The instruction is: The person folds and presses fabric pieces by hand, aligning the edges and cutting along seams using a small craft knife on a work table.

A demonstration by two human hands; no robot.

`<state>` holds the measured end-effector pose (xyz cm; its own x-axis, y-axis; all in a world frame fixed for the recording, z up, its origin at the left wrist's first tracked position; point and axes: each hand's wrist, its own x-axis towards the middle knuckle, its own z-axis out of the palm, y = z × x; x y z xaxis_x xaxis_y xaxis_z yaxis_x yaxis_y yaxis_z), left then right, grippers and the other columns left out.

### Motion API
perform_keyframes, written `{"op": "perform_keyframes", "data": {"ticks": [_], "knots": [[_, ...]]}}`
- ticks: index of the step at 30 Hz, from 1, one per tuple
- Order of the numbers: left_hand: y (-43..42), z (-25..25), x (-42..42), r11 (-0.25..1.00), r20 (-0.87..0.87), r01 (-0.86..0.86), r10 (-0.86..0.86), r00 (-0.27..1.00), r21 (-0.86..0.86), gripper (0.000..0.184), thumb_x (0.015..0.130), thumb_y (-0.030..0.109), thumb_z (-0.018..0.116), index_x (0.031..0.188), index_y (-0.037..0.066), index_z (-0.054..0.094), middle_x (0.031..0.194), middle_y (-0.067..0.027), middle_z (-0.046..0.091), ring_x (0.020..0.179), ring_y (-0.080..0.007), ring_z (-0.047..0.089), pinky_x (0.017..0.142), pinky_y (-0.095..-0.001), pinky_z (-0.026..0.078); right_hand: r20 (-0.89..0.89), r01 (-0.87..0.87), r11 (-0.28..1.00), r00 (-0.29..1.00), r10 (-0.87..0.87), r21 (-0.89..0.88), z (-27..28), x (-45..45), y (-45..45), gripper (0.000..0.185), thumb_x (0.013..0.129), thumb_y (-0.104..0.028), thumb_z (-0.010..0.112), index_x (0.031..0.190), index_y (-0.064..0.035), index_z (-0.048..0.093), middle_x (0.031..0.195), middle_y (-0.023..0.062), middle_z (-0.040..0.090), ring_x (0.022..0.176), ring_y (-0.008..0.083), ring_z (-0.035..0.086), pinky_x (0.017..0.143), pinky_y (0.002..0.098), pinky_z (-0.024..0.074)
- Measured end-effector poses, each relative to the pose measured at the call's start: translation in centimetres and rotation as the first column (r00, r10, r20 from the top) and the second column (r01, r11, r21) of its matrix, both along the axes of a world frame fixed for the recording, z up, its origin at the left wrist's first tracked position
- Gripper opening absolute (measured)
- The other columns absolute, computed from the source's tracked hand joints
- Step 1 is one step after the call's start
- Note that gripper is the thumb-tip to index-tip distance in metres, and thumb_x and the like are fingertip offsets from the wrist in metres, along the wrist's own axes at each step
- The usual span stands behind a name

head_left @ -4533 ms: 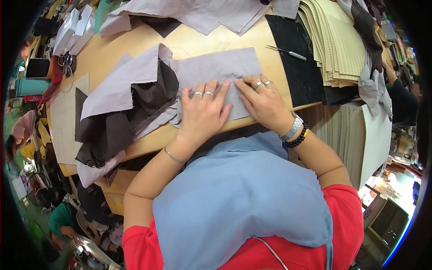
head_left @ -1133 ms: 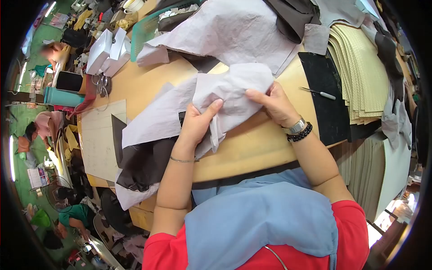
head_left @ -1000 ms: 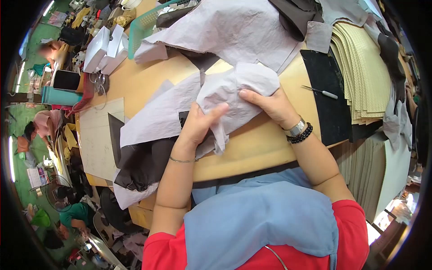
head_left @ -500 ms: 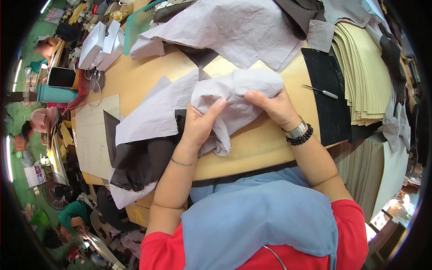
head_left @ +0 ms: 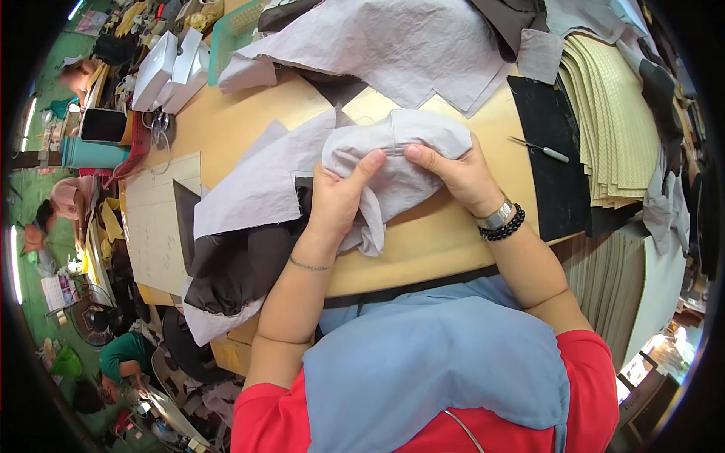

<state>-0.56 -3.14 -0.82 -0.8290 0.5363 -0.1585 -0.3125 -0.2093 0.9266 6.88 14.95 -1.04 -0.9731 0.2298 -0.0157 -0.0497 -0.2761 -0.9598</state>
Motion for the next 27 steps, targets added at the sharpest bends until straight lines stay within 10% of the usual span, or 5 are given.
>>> {"op": "perform_keyframes", "data": {"ticks": [6, 12, 27], "knots": [[-0.5, -0.4, 0.7, 1.0, -0.221, 0.031, -0.03, 0.975, 0.004, 0.029, 0.093, 0.009, 0.072, 0.12, 0.001, 0.065, 0.111, -0.005, 0.069, 0.099, -0.011, 0.063, 0.089, -0.028, 0.05, -0.01, -0.022, 0.999, 1.0, 0.021, -0.047, -0.1, 0.3, -0.1, 0.038, 0.089, -0.013, 0.078, 0.122, -0.0001, 0.065, 0.113, 0.0044, 0.07, 0.102, 0.0108, 0.063, 0.09, 0.0284, 0.0513], [0.4, -0.2, 0.1, 0.99, 0.031, -0.075, 0.071, 0.997, 0.121, 0.03, 0.093, 0.012, 0.073, 0.119, 0.001, 0.064, 0.111, -0.0054, 0.069, 0.1, -0.0121, 0.063, 0.09, -0.0286, 0.05, -0.003, 0.025, 1.0, 1.0, -0.025, -0.016, 0.4, 0.2, -0.6, 0.035, 0.089, -0.012, 0.078, 0.119, 0.0005, 0.067, 0.111, 0.0047, 0.071, 0.101, 0.0114, 0.064, 0.09, 0.0289, 0.0519], [0.0, 0.2, 0.4, 0.998, -0.144, 0.007, 0.001, 0.99, 0.057, 0.032, 0.092, 0.012, 0.072, 0.121, 0.0, 0.064, 0.111, -0.0055, 0.069, 0.102, -0.0115, 0.063, 0.089, -0.0283, 0.051, -0.033, 0.005, 0.997, 0.999, -0.002, 0.08, 0.5, 0.0, -0.6, 0.034, 0.088, -0.014, 0.078, 0.118, -0.0001, 0.067, 0.108, 0.0044, 0.071, 0.098, 0.0099, 0.063, 0.086, 0.0279, 0.0524]]}}
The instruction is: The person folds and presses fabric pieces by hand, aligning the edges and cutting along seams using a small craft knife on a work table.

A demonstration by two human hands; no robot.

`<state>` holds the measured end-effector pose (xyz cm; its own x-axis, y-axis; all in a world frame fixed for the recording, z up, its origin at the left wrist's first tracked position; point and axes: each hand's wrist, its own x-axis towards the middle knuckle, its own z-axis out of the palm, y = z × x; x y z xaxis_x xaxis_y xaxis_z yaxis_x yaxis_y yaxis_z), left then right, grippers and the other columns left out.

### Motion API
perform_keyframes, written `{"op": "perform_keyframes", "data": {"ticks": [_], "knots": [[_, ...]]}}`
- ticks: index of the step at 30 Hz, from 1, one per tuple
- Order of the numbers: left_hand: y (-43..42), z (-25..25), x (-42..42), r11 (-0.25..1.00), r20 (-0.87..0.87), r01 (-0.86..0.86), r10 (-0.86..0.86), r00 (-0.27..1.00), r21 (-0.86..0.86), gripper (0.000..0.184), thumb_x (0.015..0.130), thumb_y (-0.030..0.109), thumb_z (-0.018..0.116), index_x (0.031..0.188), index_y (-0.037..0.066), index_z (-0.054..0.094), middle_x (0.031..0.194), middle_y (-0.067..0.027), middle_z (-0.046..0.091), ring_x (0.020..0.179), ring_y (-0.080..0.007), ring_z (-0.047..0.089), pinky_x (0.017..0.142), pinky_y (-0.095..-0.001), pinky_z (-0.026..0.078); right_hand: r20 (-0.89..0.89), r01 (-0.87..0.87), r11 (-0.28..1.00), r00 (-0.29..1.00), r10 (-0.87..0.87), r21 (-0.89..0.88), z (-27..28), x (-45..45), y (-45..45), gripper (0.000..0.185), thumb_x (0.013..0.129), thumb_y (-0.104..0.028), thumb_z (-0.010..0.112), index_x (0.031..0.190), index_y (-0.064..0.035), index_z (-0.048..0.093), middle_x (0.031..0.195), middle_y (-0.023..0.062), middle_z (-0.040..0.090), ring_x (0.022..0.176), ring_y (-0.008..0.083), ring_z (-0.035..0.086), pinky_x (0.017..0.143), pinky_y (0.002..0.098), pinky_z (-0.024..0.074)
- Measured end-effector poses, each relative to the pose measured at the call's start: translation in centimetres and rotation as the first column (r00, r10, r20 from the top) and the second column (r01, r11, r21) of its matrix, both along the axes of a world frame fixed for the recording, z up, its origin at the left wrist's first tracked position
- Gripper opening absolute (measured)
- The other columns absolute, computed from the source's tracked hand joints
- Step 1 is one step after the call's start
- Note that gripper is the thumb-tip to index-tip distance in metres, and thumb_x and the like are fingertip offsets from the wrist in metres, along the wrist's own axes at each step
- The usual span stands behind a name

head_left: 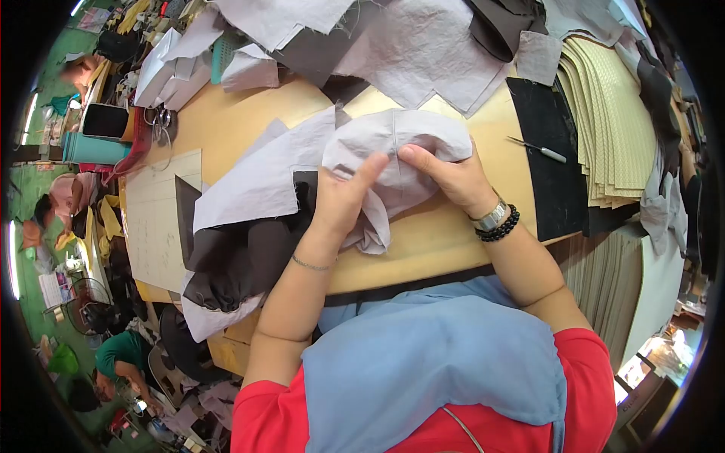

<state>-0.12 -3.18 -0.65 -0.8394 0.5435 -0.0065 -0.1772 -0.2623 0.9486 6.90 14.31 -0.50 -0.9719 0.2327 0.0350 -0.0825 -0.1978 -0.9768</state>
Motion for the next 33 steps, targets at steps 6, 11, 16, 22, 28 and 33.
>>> {"op": "perform_keyframes", "data": {"ticks": [6, 11, 16, 22, 28, 33], "knots": [[0.8, 0.0, 0.2, 0.995, 0.189, -0.085, 0.073, 0.979, 0.052, 0.029, 0.089, 0.009, 0.075, 0.116, 0.001, 0.067, 0.108, -0.0051, 0.07, 0.099, -0.012, 0.064, 0.088, -0.0287, 0.051, -0.06, 0.001, 1.0, 0.998, -0.002, -0.02, -0.2, 0.1, -0.2, 0.033, 0.089, -0.013, 0.077, 0.118, 0.0006, 0.067, 0.106, 0.0042, 0.071, 0.095, 0.0094, 0.064, 0.084, 0.0273, 0.0528], [0.7, 0.0, 0.5, 0.997, 0.113, -0.069, 0.065, 0.992, 0.034, 0.029, 0.089, 0.007, 0.076, 0.116, 0.001, 0.067, 0.107, -0.005, 0.07, 0.095, -0.012, 0.064, 0.086, -0.0279, 0.052, 0.014, -0.053, 0.993, 0.998, 0.055, -0.106, -0.3, 0.0, 0.1, 0.026, 0.091, -0.011, 0.075, 0.114, -0.0007, 0.069, 0.105, 0.0041, 0.071, 0.094, 0.0105, 0.064, 0.085, 0.0273, 0.0517], [0.8, -0.1, 0.7, 0.997, 0.099, -0.082, 0.081, 0.992, 0.007, 0.029, 0.09, 0.008, 0.076, 0.116, 0.0, 0.068, 0.107, -0.0048, 0.07, 0.093, -0.011, 0.064, 0.085, -0.0269, 0.052, -0.002, 0.015, 0.994, 1.0, -0.015, -0.113, 0.0, 0.1, -0.5, 0.022, 0.091, -0.012, 0.075, 0.109, -0.0004, 0.071, 0.101, 0.0032, 0.071, 0.091, 0.0099, 0.064, 0.082, 0.0265, 0.0517], [1.4, -0.3, 1.1, 0.991, 0.11, -0.094, 0.084, 0.99, 0.094, 0.025, 0.094, 0.01, 0.072, 0.115, -0.001, 0.068, 0.108, -0.0049, 0.07, 0.097, -0.0104, 0.064, 0.088, -0.0271, 0.051, 0.06, 0.016, 0.995, 0.998, -0.01, -0.099, -0.5, 0.0, -0.4, 0.024, 0.091, -0.013, 0.076, 0.112, -0.0016, 0.069, 0.103, 0.0028, 0.071, 0.092, 0.0098, 0.063, 0.083, 0.0263, 0.0512], [1.6, -0.1, 1.5, 0.98, 0.245, -0.137, 0.098, 0.965, 0.146, 0.025, 0.095, 0.01, 0.069, 0.118, 0.001, 0.065, 0.112, -0.0059, 0.069, 0.101, -0.0125, 0.064, 0.09, -0.0291, 0.052, 0.011, 0.078, 0.964, 0.997, -0.077, -0.255, -0.4, -0.2, -1.3, 0.023, 0.092, -0.017, 0.076, 0.108, -0.0011, 0.071, 0.099, 0.0015, 0.071, 0.089, 0.0083, 0.063, 0.078, 0.0243, 0.051], [1.2, 0.1, 0.9, 0.985, 0.322, -0.079, 0.025, 0.946, 0.153, 0.027, 0.094, 0.012, 0.072, 0.118, 0.002, 0.065, 0.112, -0.0061, 0.069, 0.101, -0.0129, 0.064, 0.089, -0.0295, 0.052, 0.015, 0.049, 0.986, 0.999, -0.048, -0.16, -0.7, 0.0, -0.9, 0.021, 0.091, -0.016, 0.076, 0.106, -0.0018, 0.071, 0.098, 0.0008, 0.071, 0.087, 0.0078, 0.063, 0.077, 0.0245, 0.0511]]}}
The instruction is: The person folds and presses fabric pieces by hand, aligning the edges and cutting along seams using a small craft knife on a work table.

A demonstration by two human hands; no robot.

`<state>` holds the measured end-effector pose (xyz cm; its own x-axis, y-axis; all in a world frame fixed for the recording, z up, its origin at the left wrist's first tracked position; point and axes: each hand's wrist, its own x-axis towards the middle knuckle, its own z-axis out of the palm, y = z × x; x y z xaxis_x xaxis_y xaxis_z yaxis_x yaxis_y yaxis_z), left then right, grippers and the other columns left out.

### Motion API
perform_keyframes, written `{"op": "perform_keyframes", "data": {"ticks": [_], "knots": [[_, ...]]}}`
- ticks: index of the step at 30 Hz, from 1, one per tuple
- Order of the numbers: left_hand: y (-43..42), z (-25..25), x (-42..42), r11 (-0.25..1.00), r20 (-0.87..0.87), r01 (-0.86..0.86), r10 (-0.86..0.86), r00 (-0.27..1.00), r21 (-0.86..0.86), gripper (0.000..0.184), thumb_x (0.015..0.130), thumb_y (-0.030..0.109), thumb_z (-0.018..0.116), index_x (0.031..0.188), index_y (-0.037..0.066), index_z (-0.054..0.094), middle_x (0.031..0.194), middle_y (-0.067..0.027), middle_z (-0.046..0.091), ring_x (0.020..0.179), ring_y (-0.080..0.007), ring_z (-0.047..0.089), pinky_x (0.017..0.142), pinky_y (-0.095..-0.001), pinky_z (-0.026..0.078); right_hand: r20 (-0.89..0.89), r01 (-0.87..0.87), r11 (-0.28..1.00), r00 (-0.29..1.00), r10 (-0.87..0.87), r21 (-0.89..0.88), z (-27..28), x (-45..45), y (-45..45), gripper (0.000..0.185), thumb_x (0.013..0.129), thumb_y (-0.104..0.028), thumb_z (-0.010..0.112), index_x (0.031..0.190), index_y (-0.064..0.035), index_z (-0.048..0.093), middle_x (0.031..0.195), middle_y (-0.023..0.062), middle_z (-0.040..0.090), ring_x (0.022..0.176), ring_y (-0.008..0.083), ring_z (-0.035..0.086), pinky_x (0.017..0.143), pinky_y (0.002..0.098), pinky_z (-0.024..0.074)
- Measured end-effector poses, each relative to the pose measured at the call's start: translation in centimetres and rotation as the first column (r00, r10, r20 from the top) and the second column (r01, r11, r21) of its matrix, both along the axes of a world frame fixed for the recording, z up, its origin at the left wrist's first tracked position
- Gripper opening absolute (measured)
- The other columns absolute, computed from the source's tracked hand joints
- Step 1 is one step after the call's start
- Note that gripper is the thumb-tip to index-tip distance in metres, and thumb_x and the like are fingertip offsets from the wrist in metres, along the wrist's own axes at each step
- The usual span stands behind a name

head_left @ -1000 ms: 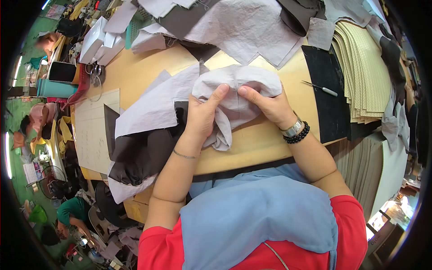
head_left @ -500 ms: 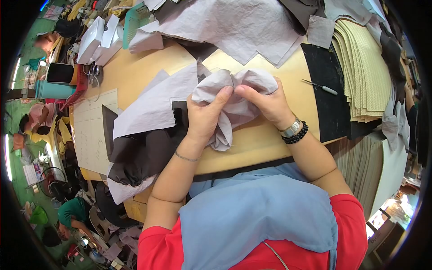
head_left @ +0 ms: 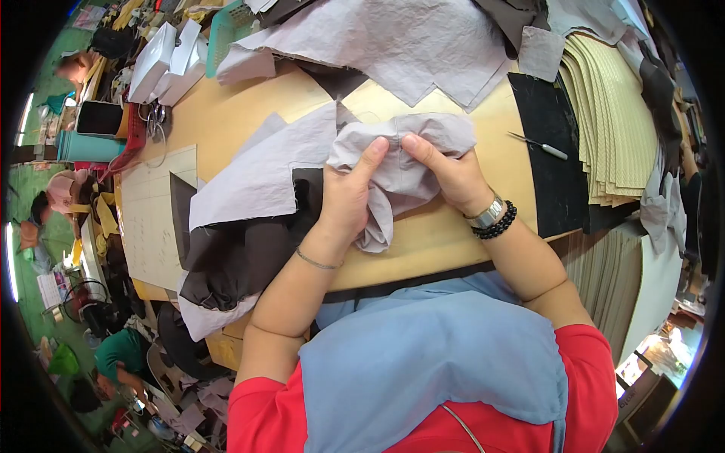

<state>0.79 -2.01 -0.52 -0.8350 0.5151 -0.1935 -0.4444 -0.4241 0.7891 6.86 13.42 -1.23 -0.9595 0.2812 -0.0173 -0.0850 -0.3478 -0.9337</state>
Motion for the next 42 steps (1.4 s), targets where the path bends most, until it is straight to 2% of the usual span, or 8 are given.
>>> {"op": "perform_keyframes", "data": {"ticks": [5, 17, 26, 28, 31, 33, 37, 42], "knots": [[0.1, 0.1, 0.0, 0.998, -0.021, -0.001, -0.001, 1.0, -0.062, 0.026, 0.09, 0.011, 0.076, 0.113, 0.002, 0.067, 0.109, -0.0056, 0.07, 0.098, -0.0121, 0.065, 0.087, -0.029, 0.053, -0.07, -0.051, 0.988, 0.996, 0.062, 0.144, 0.4, 0.2, 0.4, 0.017, 0.09, -0.014, 0.077, 0.102, -0.0022, 0.071, 0.095, 0.0006, 0.071, 0.085, 0.0073, 0.063, 0.075, 0.0245, 0.0515], [0.6, 0.1, 0.3, 0.998, -0.084, -0.069, 0.069, 0.994, -0.005, 0.023, 0.093, 0.007, 0.072, 0.114, 0.001, 0.068, 0.111, -0.0068, 0.07, 0.098, -0.0123, 0.066, 0.088, -0.0279, 0.052, 0.044, -0.025, 0.993, 0.999, 0.03, -0.112, 0.1, 0.2, 0.0, 0.02, 0.091, -0.016, 0.076, 0.106, -0.0042, 0.069, 0.099, 0.0019, 0.071, 0.089, 0.0088, 0.064, 0.08, 0.025, 0.0508], [0.0, 0.0, -0.1, 0.993, -0.211, -0.032, 0.007, 0.977, -0.115, 0.02, 0.087, 0.0, 0.075, 0.106, 0.001, 0.07, 0.102, -0.007, 0.074, 0.092, -0.0139, 0.069, 0.089, -0.0298, 0.054, 0.015, -0.015, 0.999, 1.0, 0.014, 0.034, -0.3, 0.1, 0.3, 0.014, 0.093, -0.011, 0.073, 0.103, -0.0012, 0.072, 0.099, 0.0028, 0.072, 0.089, 0.0081, 0.064, 0.077, 0.0239, 0.0514], [-0.3, -0.3, -0.1, 0.989, -0.339, -0.066, 0.018, 0.94, -0.131, 0.017, 0.085, -0.002, 0.076, 0.1, 0.003, 0.07, 0.098, -0.0083, 0.075, 0.09, -0.0159, 0.071, 0.092, -0.0334, 0.054, -0.219, 0.042, 0.987, 0.976, -0.007, 0.157, -0.3, 0.5, 0.2, 0.01, 0.091, -0.004, 0.071, 0.1, -0.0013, 0.073, 0.098, 0.0054, 0.071, 0.088, 0.0112, 0.065, 0.075, 0.0249, 0.0516], [-1.1, -0.6, -0.7, 0.994, -0.812, -0.113, 0.071, 0.58, 0.007, 0.016, 0.081, -0.004, 0.075, 0.091, 0.007, 0.069, 0.097, -0.0114, 0.076, 0.093, -0.02, 0.073, 0.098, -0.041, 0.053, -0.474, 0.116, 0.902, 0.874, 0.106, 0.416, 0.3, 1.2, 1.7, 0.016, 0.083, 0.01, 0.07, 0.095, -0.0006, 0.071, 0.097, 0.0099, 0.069, 0.09, 0.0191, 0.066, 0.079, 0.0282, 0.0521], [-1.9, 0.1, -0.9, 0.984, -0.929, -0.16, -0.014, 0.369, -0.078, 0.013, 0.082, 0.001, 0.074, 0.085, 0.012, 0.066, 0.096, -0.0097, 0.077, 0.093, -0.0234, 0.075, 0.101, -0.045, 0.05, -0.522, 0.101, 0.855, 0.826, 0.213, 0.508, 1.2, 1.7, 2.7, 0.02, 0.079, 0.012, 0.071, 0.094, -0.0008, 0.071, 0.098, 0.0101, 0.069, 0.093, 0.0211, 0.067, 0.083, 0.0297, 0.0518], [-2.3, 0.3, -0.9, 0.97, -0.988, -0.226, -0.056, 0.145, -0.088, 0.008, 0.085, 0.011, 0.074, 0.086, 0.014, 0.067, 0.097, -0.0062, 0.077, 0.093, -0.0224, 0.075, 0.098, -0.0423, 0.053, -0.622, 0.398, 0.846, 0.776, -0.104, 0.355, 3.0, 2.0, 3.0, 0.033, 0.068, 0.005, 0.082, 0.098, -0.0062, 0.072, 0.096, 0.0123, 0.069, 0.097, 0.0245, 0.066, 0.094, 0.0393, 0.0507], [-2.1, 0.8, -0.5, 0.958, -0.99, -0.257, -0.11, 0.091, -0.13, 0.007, 0.085, 0.012, 0.074, 0.086, 0.014, 0.066, 0.097, -0.0066, 0.077, 0.093, -0.0226, 0.075, 0.097, -0.0422, 0.053, -0.497, 0.437, 0.26, 0.831, 0.249, 0.861, 5.8, 2.9, 2.6, 0.033, 0.071, -0.028, 0.085, 0.102, -0.0219, 0.075, 0.1, -0.0041, 0.07, 0.095, 0.018, 0.067, 0.118, 0.0544, 0.0291]]}}
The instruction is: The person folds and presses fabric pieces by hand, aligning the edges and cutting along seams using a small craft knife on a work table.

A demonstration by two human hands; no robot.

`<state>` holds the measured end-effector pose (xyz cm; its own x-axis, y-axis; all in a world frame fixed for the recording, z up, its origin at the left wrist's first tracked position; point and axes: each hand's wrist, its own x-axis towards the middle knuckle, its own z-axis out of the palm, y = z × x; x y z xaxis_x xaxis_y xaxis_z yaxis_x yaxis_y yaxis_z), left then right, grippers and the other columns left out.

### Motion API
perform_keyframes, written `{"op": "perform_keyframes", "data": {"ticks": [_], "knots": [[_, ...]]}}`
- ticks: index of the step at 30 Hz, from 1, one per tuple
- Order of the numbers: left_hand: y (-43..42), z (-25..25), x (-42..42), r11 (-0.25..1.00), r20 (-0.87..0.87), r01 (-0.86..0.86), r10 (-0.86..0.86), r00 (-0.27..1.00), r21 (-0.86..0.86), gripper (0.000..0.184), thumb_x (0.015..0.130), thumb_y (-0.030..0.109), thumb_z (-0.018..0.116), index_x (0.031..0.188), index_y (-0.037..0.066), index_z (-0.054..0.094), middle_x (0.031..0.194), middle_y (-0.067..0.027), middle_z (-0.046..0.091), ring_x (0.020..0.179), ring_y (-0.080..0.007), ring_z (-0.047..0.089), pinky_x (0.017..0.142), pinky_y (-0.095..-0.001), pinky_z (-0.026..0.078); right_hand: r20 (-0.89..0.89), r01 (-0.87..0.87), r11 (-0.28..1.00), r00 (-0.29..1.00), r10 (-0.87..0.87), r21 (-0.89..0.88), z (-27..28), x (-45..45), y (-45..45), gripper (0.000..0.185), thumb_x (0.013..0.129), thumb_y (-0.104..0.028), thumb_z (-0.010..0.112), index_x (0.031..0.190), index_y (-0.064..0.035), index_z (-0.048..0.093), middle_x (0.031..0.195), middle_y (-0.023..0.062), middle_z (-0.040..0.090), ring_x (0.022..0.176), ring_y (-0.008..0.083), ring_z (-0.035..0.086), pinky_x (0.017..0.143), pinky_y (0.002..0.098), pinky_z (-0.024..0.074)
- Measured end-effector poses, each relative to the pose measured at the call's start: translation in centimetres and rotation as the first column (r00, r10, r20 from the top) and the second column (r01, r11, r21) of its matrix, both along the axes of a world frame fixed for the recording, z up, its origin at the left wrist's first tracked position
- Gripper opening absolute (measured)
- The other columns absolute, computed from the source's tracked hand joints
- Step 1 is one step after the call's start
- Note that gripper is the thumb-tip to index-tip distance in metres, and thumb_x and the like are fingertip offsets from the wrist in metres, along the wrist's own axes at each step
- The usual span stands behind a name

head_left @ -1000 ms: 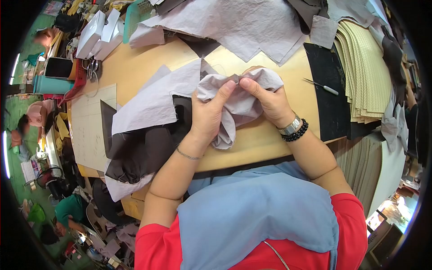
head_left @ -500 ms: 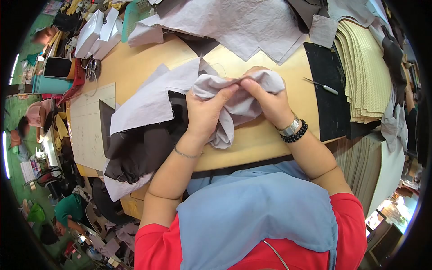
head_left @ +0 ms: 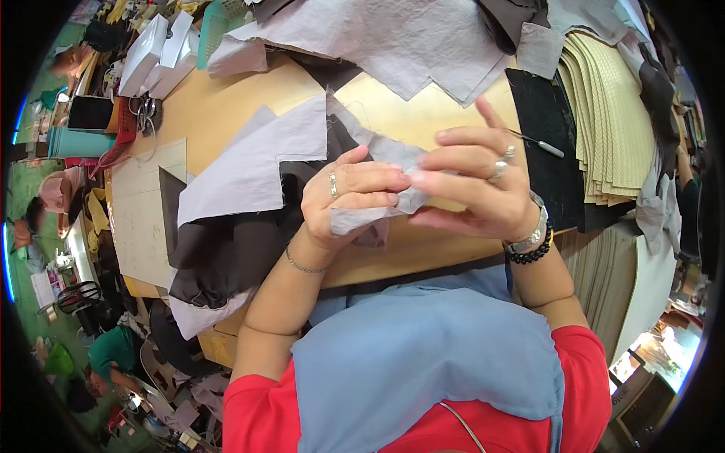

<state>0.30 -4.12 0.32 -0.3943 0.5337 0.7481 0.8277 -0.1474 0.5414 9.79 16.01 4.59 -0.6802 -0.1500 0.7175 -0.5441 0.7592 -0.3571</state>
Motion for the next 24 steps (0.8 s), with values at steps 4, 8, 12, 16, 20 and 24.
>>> {"op": "perform_keyframes", "data": {"ticks": [4, 8, 12, 16, 20, 24], "knots": [[0.0, -0.5, 0.1, 1.0, 0.073, 0.006, -0.005, 0.997, -0.008, 0.013, 0.08, 0.007, 0.077, 0.087, 0.011, 0.067, 0.098, -0.0068, 0.077, 0.089, -0.0223, 0.075, 0.097, -0.0426, 0.053, 0.053, -0.056, 0.998, 0.997, 0.055, 0.017, -0.6, -0.6, 0.0, 0.015, 0.077, -0.021, 0.08, 0.091, -0.0213, 0.075, 0.086, -0.0072, 0.069, 0.084, 0.0118, 0.067, 0.12, 0.0548, 0.0239], [0.5, -1.4, 0.6, 0.99, 0.41, 0.074, -0.117, 0.905, 0.119, 0.018, 0.077, -0.001, 0.078, 0.091, 0.008, 0.071, 0.097, -0.0085, 0.076, 0.084, -0.0203, 0.073, 0.095, -0.0415, 0.054, 0.128, 0.01, 1.0, 0.992, -0.011, 0.005, 0.0, -0.6, -0.3, 0.011, 0.078, -0.021, 0.08, 0.088, -0.0186, 0.074, 0.081, -0.006, 0.068, 0.08, 0.0134, 0.066, 0.12, 0.0568, 0.0219], [1.3, -0.1, 1.4, 0.995, 0.805, 0.059, -0.1, 0.585, 0.081, 0.015, 0.084, 0.002, 0.078, 0.098, 0.002, 0.073, 0.094, -0.0063, 0.075, 0.086, -0.0119, 0.068, 0.084, -0.0312, 0.055, 0.355, 0.083, 0.991, 0.934, -0.04, -0.105, -0.7, -1.1, 0.4, 0.008, 0.085, -0.022, 0.076, 0.088, -0.0142, 0.074, 0.08, -0.0024, 0.068, 0.076, 0.0178, 0.065, 0.119, 0.0591, 0.0214], [1.7, -0.8, 1.5, 0.997, 0.916, 0.014, -0.081, 0.394, 0.082, 0.019, 0.088, 0.007, 0.077, 0.104, -0.001, 0.071, 0.098, -0.0044, 0.073, 0.089, -0.0091, 0.066, 0.08, -0.0259, 0.053, 0.467, 0.194, 0.926, 0.884, -0.022, -0.324, -2.7, -2.2, 0.4, 0.02, 0.096, -0.024, 0.067, 0.093, -0.0059, 0.074, 0.081, 0.0022, 0.069, 0.077, 0.0177, 0.065, 0.112, 0.0506, 0.0367], [1.8, -0.8, 1.3, 0.995, 0.945, -0.053, -0.064, 0.32, 0.085, 0.02, 0.09, 0.009, 0.076, 0.106, -0.001, 0.07, 0.101, -0.0047, 0.073, 0.089, -0.0098, 0.066, 0.08, -0.0261, 0.053, 0.411, 0.127, 0.628, 0.85, 0.33, -0.768, -2.5, -3.2, 0.9, 0.029, 0.1, -0.024, 0.063, 0.101, 0.0033, 0.072, 0.085, 0.0049, 0.071, 0.08, 0.0101, 0.062, 0.079, 0.0246, 0.0502], [1.7, -1.4, 1.1, 0.994, 0.951, -0.043, -0.087, 0.296, 0.104, 0.02, 0.091, 0.009, 0.074, 0.108, -0.001, 0.07, 0.102, -0.0051, 0.073, 0.09, -0.0102, 0.066, 0.081, -0.0264, 0.053, 0.58, 0.095, 0.808, 0.744, 0.331, -0.582, -1.3, -3.0, 0.6, 0.022, 0.094, -0.018, 0.073, 0.101, 0.0027, 0.072, 0.087, 0.003, 0.071, 0.078, 0.0057, 0.062, 0.069, 0.0227, 0.0509]]}}
